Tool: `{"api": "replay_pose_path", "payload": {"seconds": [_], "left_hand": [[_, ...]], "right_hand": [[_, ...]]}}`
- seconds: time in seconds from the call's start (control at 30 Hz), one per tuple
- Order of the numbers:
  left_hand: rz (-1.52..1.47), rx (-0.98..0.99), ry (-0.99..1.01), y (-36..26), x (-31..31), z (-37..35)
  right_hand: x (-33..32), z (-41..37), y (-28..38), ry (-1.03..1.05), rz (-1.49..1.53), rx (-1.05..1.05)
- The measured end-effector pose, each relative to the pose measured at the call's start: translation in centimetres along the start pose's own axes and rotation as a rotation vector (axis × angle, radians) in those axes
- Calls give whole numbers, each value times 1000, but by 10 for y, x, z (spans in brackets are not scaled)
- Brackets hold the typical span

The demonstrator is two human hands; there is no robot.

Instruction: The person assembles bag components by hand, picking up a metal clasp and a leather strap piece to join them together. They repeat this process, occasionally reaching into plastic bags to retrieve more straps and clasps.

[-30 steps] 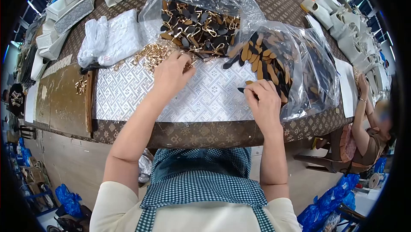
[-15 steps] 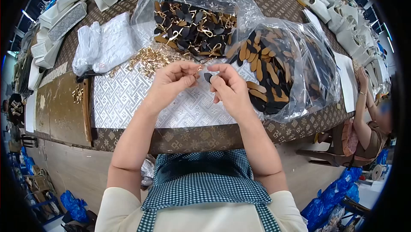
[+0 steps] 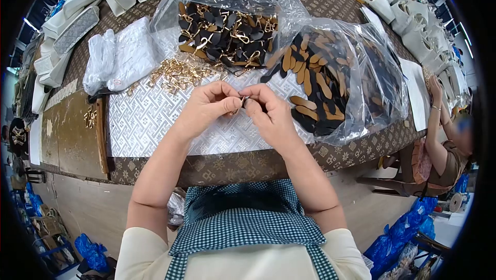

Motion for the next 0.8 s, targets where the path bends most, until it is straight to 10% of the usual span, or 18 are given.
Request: {"api": "replay_pose_path", "payload": {"seconds": [0.8], "left_hand": [[59,-3,-34,7,1,3]], "right_hand": [[-1,-3,9,-130,-428,-135]]}}
Point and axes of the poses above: each hand's wrist, its own z-axis towards the middle knuckle, its own x-axis out of the palm, y = z × x, the point moved 6 cm from there along z, towards the middle knuckle
